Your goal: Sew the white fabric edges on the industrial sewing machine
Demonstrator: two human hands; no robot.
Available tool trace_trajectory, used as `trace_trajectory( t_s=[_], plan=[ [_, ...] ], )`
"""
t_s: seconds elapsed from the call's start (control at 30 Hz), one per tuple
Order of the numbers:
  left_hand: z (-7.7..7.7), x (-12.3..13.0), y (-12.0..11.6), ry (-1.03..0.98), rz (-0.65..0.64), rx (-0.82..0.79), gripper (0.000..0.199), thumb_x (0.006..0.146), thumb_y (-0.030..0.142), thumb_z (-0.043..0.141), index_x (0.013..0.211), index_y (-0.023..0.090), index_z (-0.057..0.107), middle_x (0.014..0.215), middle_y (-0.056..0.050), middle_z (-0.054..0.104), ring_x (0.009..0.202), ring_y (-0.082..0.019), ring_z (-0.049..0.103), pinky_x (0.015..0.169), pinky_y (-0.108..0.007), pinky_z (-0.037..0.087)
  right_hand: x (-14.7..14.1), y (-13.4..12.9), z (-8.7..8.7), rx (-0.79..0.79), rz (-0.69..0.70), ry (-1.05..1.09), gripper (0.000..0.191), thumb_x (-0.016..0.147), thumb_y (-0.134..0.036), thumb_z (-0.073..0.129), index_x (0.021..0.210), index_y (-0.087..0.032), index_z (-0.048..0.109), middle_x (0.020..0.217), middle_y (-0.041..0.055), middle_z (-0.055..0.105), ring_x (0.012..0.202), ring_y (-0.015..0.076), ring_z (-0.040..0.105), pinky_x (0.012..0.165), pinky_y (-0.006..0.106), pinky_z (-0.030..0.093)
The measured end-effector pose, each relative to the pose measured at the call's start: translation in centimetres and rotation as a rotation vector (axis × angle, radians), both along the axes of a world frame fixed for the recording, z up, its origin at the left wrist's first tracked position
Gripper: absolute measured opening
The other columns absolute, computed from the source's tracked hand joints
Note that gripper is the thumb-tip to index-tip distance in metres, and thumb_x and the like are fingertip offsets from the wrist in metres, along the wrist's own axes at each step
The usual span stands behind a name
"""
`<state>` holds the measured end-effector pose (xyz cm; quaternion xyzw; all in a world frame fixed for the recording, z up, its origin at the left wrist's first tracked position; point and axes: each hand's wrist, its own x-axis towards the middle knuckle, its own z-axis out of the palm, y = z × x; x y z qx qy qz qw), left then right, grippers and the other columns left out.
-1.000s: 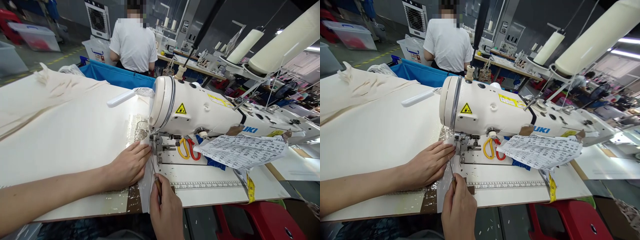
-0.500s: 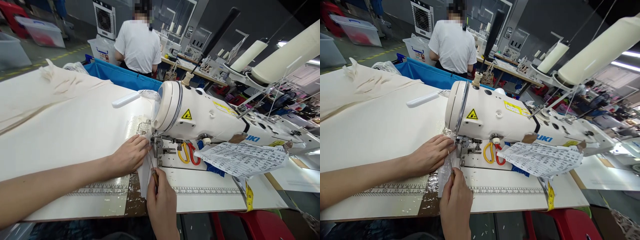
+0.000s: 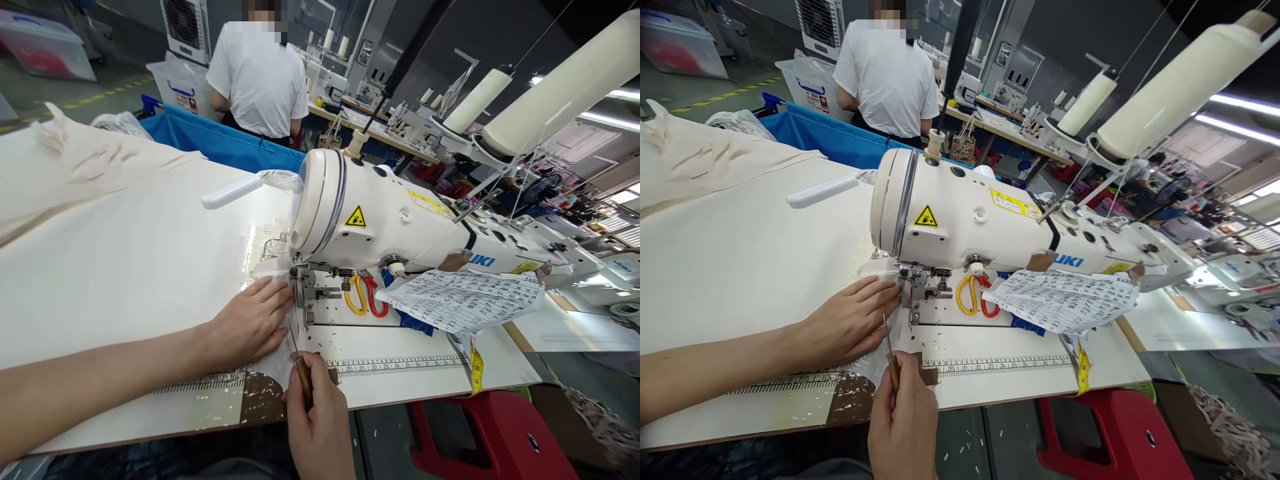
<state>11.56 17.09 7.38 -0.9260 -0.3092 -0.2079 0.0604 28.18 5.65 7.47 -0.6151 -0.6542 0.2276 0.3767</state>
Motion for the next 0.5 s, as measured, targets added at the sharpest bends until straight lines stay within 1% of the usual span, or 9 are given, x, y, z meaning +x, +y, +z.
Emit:
trace_trajectory(
  t_s=[0.13,0.2,0.27,0.4,0.5],
  plan=[
    [0.1,0.0,0.0,0.069,0.01,-0.003,0.041,0.095,0.023,0.049,0.127,0.003,0.063,0.132,-0.017,0.061,0.126,-0.031,0.052,0.115,-0.047,0.037,1.8,-0.6,-0.3,-0.108,-0.108,0.159,0.032,0.103,-0.044,0.044,0.11,-0.02,0.063,0.072,0.0021,0.066,0.06,0.016,0.062,0.056,0.022,0.048],
    [0.1,-0.1,0.0,0.094,0.004,-0.002,0.041,0.093,0.022,0.05,0.127,0.002,0.062,0.133,-0.018,0.061,0.127,-0.031,0.051,0.115,-0.047,0.035,2.8,-0.6,-0.4,-0.148,-0.174,0.225,0.038,0.101,-0.051,0.047,0.11,-0.018,0.063,0.072,0.0029,0.064,0.06,0.0164,0.061,0.053,0.022,0.047],
    [0.1,-0.1,-0.2,0.095,0.012,-0.015,0.04,0.095,0.023,0.049,0.127,0.004,0.062,0.133,-0.017,0.061,0.127,-0.031,0.051,0.116,-0.048,0.034,3.5,-0.4,-0.5,-0.21,-0.227,0.3,0.044,0.098,-0.058,0.05,0.111,-0.018,0.062,0.071,0.0026,0.062,0.058,0.0159,0.057,0.048,0.021,0.044],
    [0.0,0.1,-0.6,0.061,0.018,-0.023,0.039,0.099,0.027,0.046,0.126,0.004,0.063,0.132,-0.017,0.061,0.126,-0.03,0.051,0.116,-0.047,0.033,3.7,-0.1,-0.4,-0.3,-0.285,0.461,0.053,0.093,-0.066,0.054,0.114,-0.018,0.06,0.071,0.0006,0.057,0.054,0.0126,0.046,0.045,0.02,0.037],
    [0.1,0.1,-0.8,0.08,0.001,0.001,0.039,0.095,0.022,0.048,0.125,0.002,0.063,0.13,-0.018,0.061,0.125,-0.031,0.051,0.114,-0.047,0.034,3.5,-0.1,-0.2,-0.311,-0.293,0.522,0.056,0.09,-0.068,0.058,0.113,-0.017,0.06,0.07,-0.0007,0.055,0.051,0.0107,0.041,0.045,0.019,0.036]
  ],
)
